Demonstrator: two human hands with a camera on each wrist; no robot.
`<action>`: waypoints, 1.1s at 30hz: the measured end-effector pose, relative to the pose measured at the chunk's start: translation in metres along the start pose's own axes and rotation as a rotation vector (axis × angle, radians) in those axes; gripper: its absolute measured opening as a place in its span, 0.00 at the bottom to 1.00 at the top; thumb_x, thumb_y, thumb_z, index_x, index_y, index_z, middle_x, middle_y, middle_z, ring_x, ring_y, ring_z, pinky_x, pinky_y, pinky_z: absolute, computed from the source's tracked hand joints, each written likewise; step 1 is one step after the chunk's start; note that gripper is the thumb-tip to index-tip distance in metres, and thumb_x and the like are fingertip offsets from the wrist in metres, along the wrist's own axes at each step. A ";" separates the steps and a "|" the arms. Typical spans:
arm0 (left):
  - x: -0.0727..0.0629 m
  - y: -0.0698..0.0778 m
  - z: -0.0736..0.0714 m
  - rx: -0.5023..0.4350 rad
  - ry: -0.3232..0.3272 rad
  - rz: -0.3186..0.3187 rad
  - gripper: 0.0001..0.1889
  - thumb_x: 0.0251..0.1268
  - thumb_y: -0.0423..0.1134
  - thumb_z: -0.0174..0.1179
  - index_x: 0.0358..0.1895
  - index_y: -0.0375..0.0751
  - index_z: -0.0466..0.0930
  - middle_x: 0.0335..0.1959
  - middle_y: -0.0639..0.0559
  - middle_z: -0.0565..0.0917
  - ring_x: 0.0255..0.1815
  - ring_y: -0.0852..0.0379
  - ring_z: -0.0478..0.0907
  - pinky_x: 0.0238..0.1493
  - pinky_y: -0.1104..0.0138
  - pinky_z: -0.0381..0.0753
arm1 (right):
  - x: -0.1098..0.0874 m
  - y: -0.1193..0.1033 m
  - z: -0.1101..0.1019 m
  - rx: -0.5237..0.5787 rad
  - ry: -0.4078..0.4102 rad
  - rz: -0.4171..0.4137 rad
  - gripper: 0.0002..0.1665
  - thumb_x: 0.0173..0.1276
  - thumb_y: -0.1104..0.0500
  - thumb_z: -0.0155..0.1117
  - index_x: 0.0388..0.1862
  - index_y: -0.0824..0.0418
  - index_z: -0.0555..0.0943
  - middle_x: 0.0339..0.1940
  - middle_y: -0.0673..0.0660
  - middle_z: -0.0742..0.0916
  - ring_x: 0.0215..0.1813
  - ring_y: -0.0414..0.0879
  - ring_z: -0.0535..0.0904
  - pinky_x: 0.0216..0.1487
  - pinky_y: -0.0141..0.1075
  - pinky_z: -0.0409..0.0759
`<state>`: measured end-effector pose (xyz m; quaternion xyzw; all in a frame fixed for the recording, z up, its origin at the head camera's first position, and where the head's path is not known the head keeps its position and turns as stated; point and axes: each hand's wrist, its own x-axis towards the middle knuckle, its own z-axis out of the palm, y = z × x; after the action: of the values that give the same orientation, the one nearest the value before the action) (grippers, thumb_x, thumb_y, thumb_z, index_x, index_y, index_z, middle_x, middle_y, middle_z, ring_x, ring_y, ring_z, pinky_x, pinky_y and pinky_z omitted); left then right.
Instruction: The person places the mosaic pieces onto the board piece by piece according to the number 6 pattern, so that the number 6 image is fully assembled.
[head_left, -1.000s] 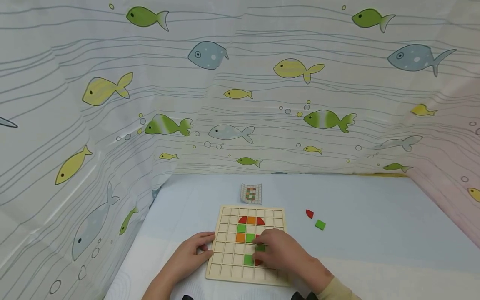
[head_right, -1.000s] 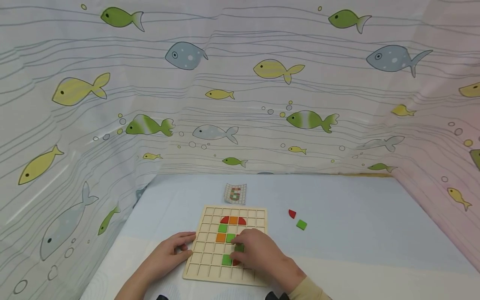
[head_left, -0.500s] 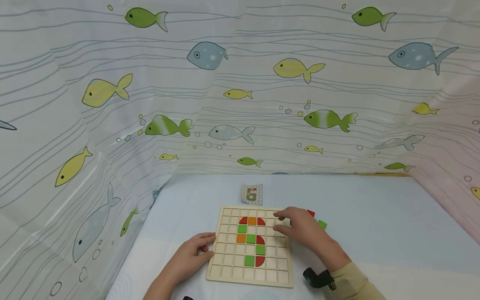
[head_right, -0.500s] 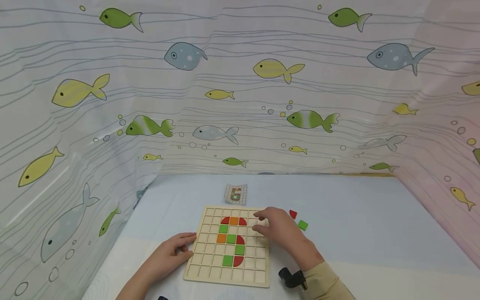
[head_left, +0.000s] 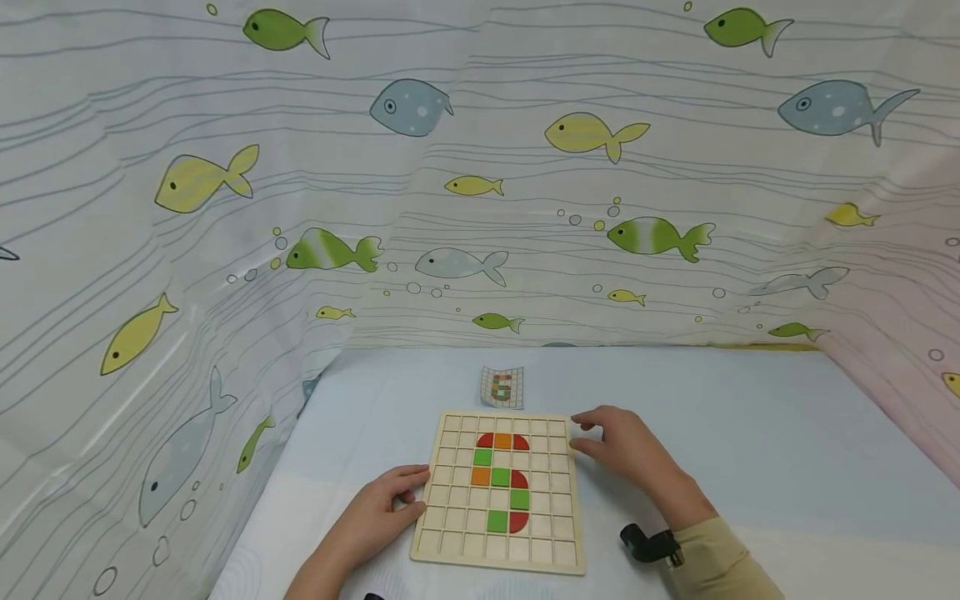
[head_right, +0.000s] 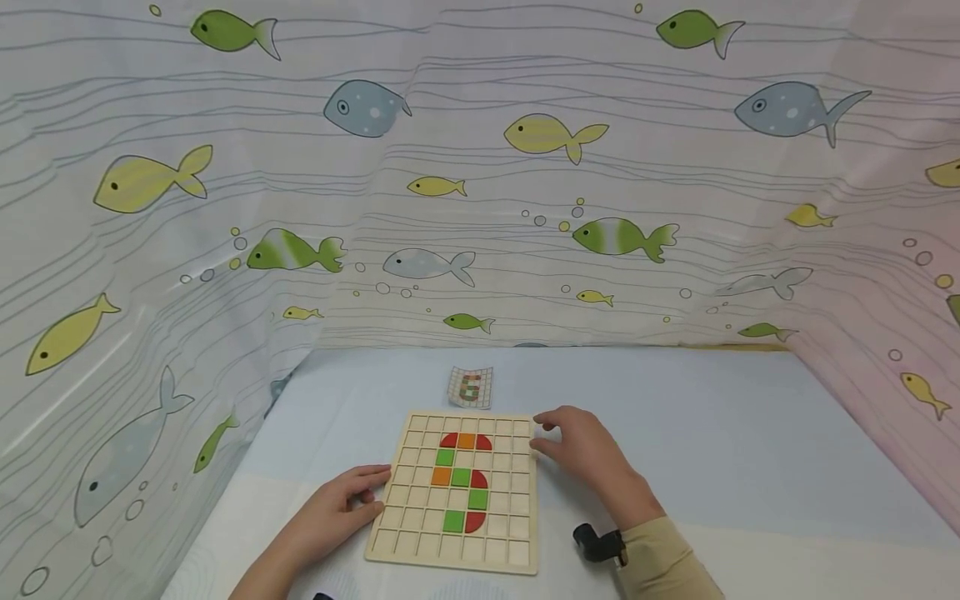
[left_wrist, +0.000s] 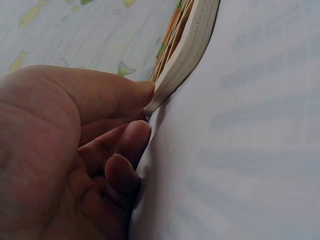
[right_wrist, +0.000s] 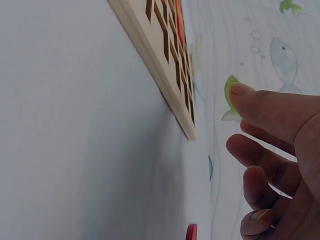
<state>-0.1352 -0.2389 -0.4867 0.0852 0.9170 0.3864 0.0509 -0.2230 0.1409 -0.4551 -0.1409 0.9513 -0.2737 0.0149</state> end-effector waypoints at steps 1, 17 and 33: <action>0.000 0.000 0.000 0.001 0.000 0.001 0.24 0.65 0.45 0.67 0.62 0.43 0.80 0.62 0.59 0.76 0.38 0.65 0.73 0.36 0.70 0.71 | 0.001 0.004 -0.001 -0.006 0.003 0.002 0.24 0.61 0.51 0.75 0.56 0.55 0.85 0.46 0.49 0.86 0.37 0.42 0.75 0.36 0.38 0.75; -0.001 0.000 -0.004 0.004 -0.013 0.021 0.24 0.66 0.45 0.66 0.63 0.41 0.80 0.62 0.58 0.76 0.39 0.65 0.73 0.36 0.69 0.71 | 0.004 0.050 -0.018 -0.029 0.025 0.076 0.22 0.61 0.60 0.72 0.54 0.66 0.84 0.51 0.66 0.84 0.44 0.55 0.79 0.44 0.50 0.78; -0.002 -0.001 -0.001 0.014 0.000 0.025 0.24 0.65 0.44 0.66 0.62 0.40 0.80 0.60 0.60 0.77 0.36 0.66 0.72 0.35 0.69 0.71 | 0.007 0.065 -0.014 -0.095 -0.010 0.008 0.15 0.63 0.62 0.71 0.47 0.67 0.87 0.45 0.64 0.85 0.52 0.63 0.79 0.52 0.55 0.75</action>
<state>-0.1336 -0.2401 -0.4865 0.0970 0.9186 0.3804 0.0455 -0.2480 0.1987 -0.4765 -0.1390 0.9638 -0.2272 0.0142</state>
